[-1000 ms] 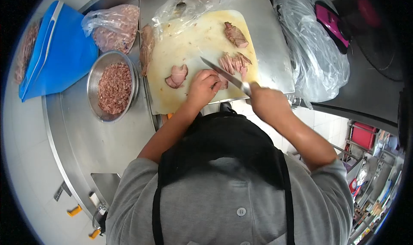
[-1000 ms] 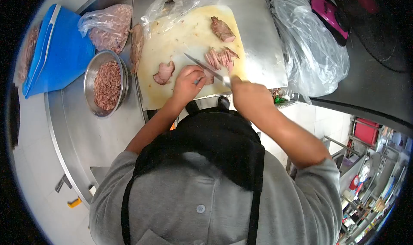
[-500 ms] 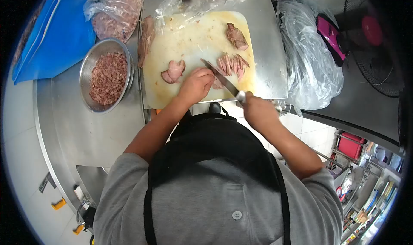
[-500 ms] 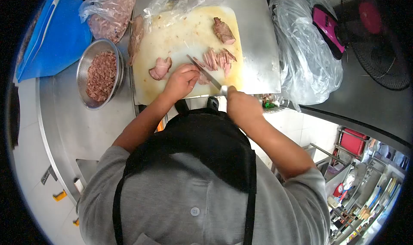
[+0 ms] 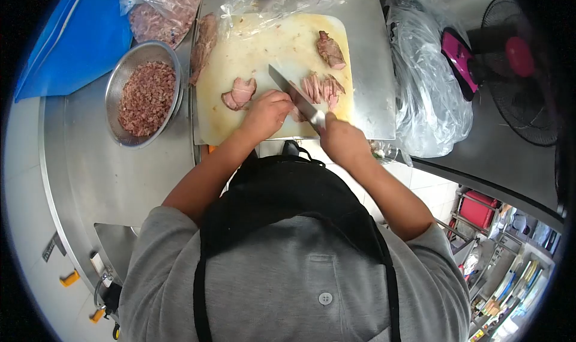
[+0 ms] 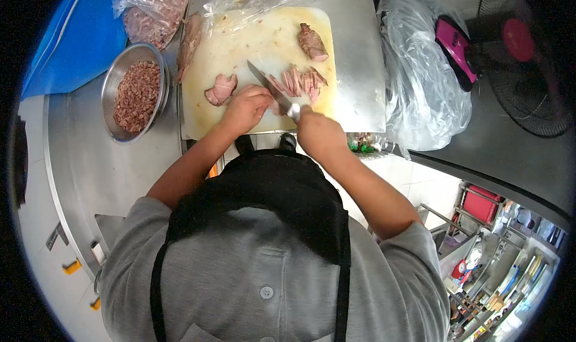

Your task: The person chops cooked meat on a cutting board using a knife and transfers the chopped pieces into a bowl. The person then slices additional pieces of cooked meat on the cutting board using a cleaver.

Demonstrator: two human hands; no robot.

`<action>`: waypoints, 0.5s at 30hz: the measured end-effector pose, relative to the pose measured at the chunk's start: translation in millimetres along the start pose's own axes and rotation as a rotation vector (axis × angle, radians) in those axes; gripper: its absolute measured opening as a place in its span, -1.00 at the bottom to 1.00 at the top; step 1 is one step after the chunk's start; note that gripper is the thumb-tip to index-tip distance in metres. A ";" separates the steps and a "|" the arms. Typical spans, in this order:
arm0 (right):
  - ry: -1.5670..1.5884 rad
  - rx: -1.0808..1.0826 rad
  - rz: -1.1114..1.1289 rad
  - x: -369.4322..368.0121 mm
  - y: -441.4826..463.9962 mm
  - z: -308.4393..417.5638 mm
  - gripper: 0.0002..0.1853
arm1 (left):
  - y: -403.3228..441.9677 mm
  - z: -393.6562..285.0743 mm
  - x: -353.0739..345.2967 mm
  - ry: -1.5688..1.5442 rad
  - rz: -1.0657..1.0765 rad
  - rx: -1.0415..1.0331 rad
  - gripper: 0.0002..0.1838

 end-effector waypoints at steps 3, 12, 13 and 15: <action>-0.046 0.052 -0.003 14.5 5.6 -1.7 -0.70 | 3.2 -3.4 6.4 -0.028 0.024 -0.004 -0.83; 0.003 0.018 0.001 1.5 9.8 5.4 -0.74 | -1.2 1.5 7.6 0.026 0.092 -0.049 -0.87; -0.014 0.073 -0.013 2.9 14.9 7.9 -0.75 | -1.4 0.5 8.9 0.023 0.090 -0.050 -0.87; -0.015 0.069 -0.015 15.8 1.4 3.5 -0.71 | -0.5 -0.7 11.9 0.024 0.086 -0.054 -0.87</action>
Point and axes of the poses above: each hand's wrist, its own y-axis towards the middle knuckle, its own x-axis out of the back of the hand, z = x × y, the point moved 3 cm from there along y, towards the middle knuckle, and after that the axes turned 7 degrees about y, right-handed, at the moved point
